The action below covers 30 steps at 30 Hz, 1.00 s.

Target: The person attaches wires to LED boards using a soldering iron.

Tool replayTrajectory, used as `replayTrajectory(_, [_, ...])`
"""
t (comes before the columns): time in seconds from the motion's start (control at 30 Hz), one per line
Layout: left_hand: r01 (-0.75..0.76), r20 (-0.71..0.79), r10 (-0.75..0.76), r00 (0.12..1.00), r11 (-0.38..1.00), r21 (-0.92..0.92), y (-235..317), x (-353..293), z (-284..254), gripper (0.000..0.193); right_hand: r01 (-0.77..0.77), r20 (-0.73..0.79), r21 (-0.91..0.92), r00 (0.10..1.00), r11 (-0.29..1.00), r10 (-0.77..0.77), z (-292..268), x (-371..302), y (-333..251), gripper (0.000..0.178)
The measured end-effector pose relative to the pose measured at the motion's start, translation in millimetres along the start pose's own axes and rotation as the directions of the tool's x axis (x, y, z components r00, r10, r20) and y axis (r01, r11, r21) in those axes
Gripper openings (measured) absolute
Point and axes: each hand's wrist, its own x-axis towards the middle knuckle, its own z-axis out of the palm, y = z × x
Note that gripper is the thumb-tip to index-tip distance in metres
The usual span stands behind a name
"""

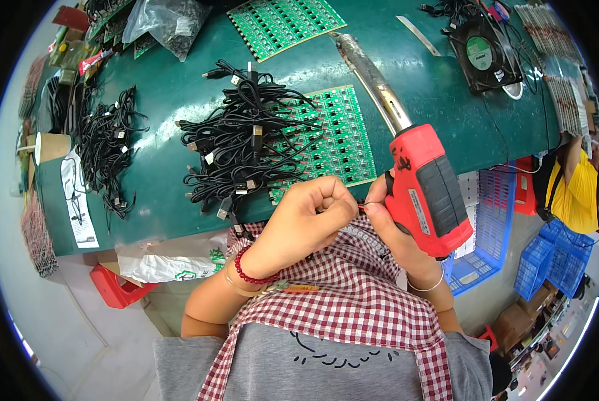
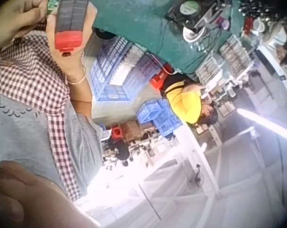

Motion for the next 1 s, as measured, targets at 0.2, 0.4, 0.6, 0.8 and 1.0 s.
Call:
replayTrajectory(0.2, [-0.086,-0.052,0.1,0.994,0.971,0.221,3,-4,4,0.01,0.05,0.01,-0.055,0.999,0.997,-0.05,-1,0,-2,0.031])
replayTrajectory(0.4, [-0.386,-0.012,0.429,0.903,0.825,0.414,-3,-7,9,0.005,-0.172,0.031,0.213,0.985,0.962,0.169,3,5,-9,0.029])
replayTrajectory(0.6, [-0.563,0.129,0.656,0.744,0.511,0.649,1,-1,4,0.007,-0.226,0.097,0.587,0.973,0.777,0.209,-3,12,0,0.044])
replayTrajectory(0.8, [-0.517,0.062,0.692,0.72,0.474,0.712,1,2,7,0.009,-0.158,-0.072,0.479,0.973,0.864,0.218,-2,4,-2,0.043])
replayTrajectory(1.0, [-0.478,-0.041,0.707,0.706,0.518,0.709,-9,6,12,0.009,-0.24,-0.015,0.386,0.964,0.891,0.266,3,2,-3,0.04])
